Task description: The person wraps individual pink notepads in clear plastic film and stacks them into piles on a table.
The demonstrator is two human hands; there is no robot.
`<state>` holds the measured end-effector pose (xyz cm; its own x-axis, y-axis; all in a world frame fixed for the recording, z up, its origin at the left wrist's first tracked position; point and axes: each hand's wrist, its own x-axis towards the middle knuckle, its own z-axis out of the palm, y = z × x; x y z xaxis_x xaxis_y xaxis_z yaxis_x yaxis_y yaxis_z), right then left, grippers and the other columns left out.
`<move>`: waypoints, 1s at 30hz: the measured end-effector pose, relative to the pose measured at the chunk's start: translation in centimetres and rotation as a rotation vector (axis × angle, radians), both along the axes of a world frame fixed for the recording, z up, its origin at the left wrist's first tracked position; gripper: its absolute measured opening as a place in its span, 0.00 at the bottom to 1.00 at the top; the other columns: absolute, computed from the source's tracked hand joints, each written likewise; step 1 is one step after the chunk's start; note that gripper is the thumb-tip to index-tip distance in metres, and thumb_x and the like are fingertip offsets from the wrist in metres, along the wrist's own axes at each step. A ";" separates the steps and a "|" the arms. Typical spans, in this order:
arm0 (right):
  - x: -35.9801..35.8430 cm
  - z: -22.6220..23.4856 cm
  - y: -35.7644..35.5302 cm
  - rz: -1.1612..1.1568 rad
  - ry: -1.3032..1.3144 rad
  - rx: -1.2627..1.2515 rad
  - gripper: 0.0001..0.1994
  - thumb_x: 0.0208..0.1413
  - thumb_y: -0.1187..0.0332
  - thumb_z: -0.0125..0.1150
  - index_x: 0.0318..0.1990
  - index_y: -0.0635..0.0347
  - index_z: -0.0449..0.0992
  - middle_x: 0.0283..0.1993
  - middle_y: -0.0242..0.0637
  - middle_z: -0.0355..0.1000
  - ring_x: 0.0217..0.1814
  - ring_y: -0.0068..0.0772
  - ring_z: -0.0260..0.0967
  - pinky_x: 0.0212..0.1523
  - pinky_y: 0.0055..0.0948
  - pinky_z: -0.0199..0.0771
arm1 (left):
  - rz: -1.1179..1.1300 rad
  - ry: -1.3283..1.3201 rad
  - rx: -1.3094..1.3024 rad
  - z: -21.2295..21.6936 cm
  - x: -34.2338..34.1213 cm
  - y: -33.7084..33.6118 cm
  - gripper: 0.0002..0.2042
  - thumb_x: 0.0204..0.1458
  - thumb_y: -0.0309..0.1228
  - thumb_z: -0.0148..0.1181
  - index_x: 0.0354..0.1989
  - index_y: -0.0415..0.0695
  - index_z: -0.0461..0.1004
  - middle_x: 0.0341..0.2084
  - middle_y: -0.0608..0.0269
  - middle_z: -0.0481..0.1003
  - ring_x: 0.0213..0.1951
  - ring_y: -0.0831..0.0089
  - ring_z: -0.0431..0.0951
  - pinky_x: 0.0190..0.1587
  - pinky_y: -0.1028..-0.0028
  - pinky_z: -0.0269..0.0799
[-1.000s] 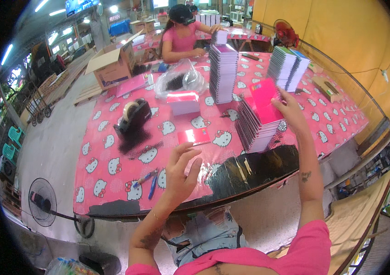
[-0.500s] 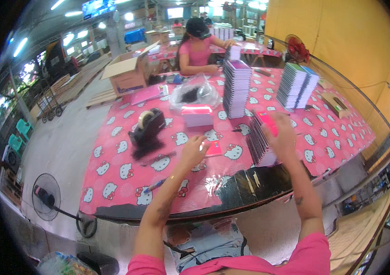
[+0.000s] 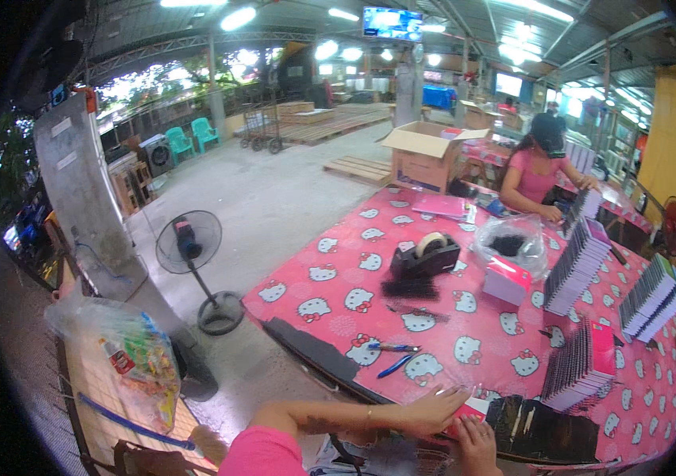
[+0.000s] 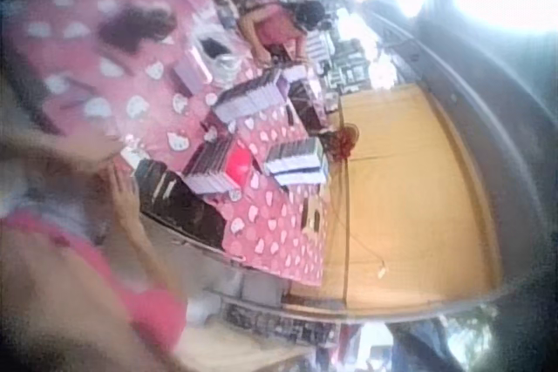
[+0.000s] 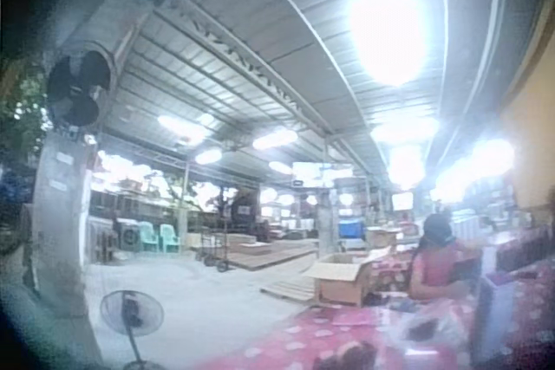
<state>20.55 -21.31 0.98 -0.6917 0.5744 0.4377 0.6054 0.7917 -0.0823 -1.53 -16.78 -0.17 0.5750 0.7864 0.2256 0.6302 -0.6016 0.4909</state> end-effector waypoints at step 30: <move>-2.5 -0.9 6.3 -0.215 1.076 -0.702 0.26 0.46 0.84 0.63 0.55 0.61 0.66 0.49 0.35 0.65 0.51 0.28 0.66 0.53 0.26 0.67 | 0.326 -0.236 0.501 5.7 -3.4 3.3 0.25 0.56 0.27 0.54 0.64 0.40 0.63 0.54 0.37 0.67 0.55 0.40 0.69 0.55 0.50 0.68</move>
<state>18.06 -14.96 0.04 -0.0508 0.9603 0.2745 0.0855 0.2780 -0.9568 -4.92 -13.51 5.49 0.2140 0.6790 0.7023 0.7290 -0.5895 0.3478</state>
